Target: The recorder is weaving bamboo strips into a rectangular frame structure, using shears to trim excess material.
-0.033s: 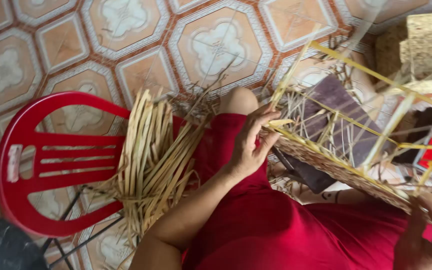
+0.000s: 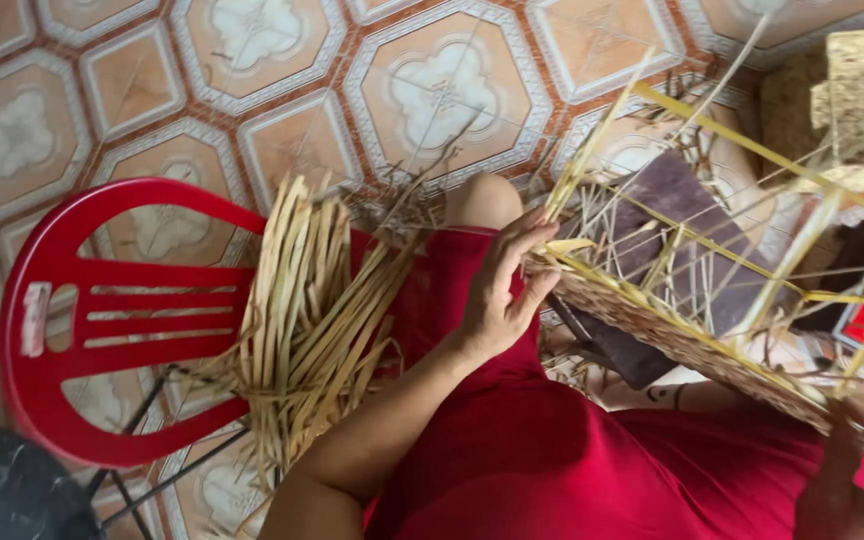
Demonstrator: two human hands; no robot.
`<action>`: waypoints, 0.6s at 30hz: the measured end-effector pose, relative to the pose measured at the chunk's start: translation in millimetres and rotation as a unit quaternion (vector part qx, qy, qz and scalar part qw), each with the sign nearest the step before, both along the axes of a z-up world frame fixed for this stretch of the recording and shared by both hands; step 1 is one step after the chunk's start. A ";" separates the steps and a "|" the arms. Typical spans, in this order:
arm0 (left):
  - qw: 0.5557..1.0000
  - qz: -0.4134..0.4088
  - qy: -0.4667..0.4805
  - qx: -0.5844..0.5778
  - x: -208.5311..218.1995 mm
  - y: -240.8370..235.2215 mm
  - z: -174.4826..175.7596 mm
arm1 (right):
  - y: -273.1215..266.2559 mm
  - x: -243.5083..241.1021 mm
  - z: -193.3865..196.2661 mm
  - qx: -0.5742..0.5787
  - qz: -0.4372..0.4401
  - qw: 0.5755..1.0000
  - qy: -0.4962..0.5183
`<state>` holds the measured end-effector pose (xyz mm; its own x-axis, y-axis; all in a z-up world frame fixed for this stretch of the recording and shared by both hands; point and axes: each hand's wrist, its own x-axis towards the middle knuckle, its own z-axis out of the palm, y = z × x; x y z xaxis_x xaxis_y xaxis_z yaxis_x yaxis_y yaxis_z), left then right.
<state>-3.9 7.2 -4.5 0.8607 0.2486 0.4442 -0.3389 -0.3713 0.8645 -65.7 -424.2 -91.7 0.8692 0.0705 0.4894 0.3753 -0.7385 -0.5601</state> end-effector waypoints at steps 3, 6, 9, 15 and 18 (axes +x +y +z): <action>0.993 0.045 -0.073 0.083 -13.9 33.5 -41.5 | -1.5 1.7 -1.6 0.045 0.004 0.997 0.062; 0.994 0.095 0.057 -0.008 -34.7 97.5 -108.9 | -0.3 1.2 5.5 0.086 -0.020 0.989 0.116; 0.944 0.171 0.280 0.023 -54.2 167.0 -126.0 | -3.7 -1.3 7.3 0.119 -0.069 0.974 0.179; 0.740 0.183 0.620 0.186 -77.0 222.9 -156.6 | 8.8 -5.9 14.5 0.138 -0.033 0.981 0.136; 0.740 0.170 0.630 0.165 -75.7 223.0 -163.8 | 22.8 -0.9 29.8 0.101 -0.035 0.988 0.110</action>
<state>-79.6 230.3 -168.2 0.5556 0.6026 -0.5729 0.8201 -0.5108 0.2580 -66.6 -401.4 -62.0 0.9557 -0.0733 0.2851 0.1792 -0.6236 -0.7609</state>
